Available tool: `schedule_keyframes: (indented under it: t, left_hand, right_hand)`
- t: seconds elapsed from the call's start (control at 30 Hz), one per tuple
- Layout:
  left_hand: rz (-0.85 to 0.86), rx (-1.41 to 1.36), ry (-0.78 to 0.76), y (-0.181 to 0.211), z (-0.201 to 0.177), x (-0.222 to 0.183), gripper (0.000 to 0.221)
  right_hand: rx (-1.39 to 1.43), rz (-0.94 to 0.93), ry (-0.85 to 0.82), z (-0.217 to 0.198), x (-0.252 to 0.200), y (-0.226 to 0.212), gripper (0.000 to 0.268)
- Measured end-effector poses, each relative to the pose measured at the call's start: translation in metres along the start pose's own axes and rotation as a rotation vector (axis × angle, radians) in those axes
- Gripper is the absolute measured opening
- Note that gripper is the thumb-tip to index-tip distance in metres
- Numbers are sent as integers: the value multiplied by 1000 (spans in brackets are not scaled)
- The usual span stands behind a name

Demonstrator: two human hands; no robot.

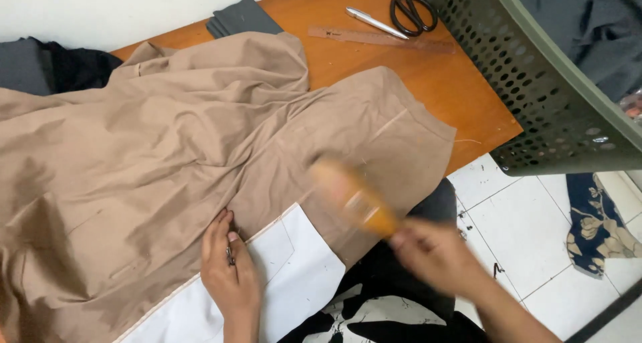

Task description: Trimming loose threads from a garment using snips and cleaning the fabric with a brush.

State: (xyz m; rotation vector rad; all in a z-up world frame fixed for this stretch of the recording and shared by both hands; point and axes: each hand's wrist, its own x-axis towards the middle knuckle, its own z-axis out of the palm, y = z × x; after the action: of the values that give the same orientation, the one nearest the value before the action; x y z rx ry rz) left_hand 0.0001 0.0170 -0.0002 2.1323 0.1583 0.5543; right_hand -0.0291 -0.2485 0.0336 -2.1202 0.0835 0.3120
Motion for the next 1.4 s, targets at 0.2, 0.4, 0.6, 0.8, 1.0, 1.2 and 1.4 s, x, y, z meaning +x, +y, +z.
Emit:
schedule_keyframes:
  t: [0.2,0.4,0.6,0.8,1.0,1.2,1.4]
  left_hand:
    - [-15,-19,-15,4,-2,1,27]
    - [3,44,-17,2,0,-1,28]
    - [14,9,1,1,-1,0,26]
    - [-2,6,2,6,0,1,25]
    - [15,38,10,6,2,0,26]
    - [14,44,1,7,2,1,27]
    - [-1,71,-22,6,2,-1,26]
  right_hand:
    - [-13,449,239,-54,20,8,25]
    - [-389,62,554,-57,9,7,35]
    - [-101,-147,-415,-8,26,3,17]
    - [-915,127,831,-104,32,121,24]
    - [-211,-221,132,-8,-19,60,25]
    - [-80,-144,316,-22,-14,170,18]
    - [-189,-155,830,-23,-28,88,32]
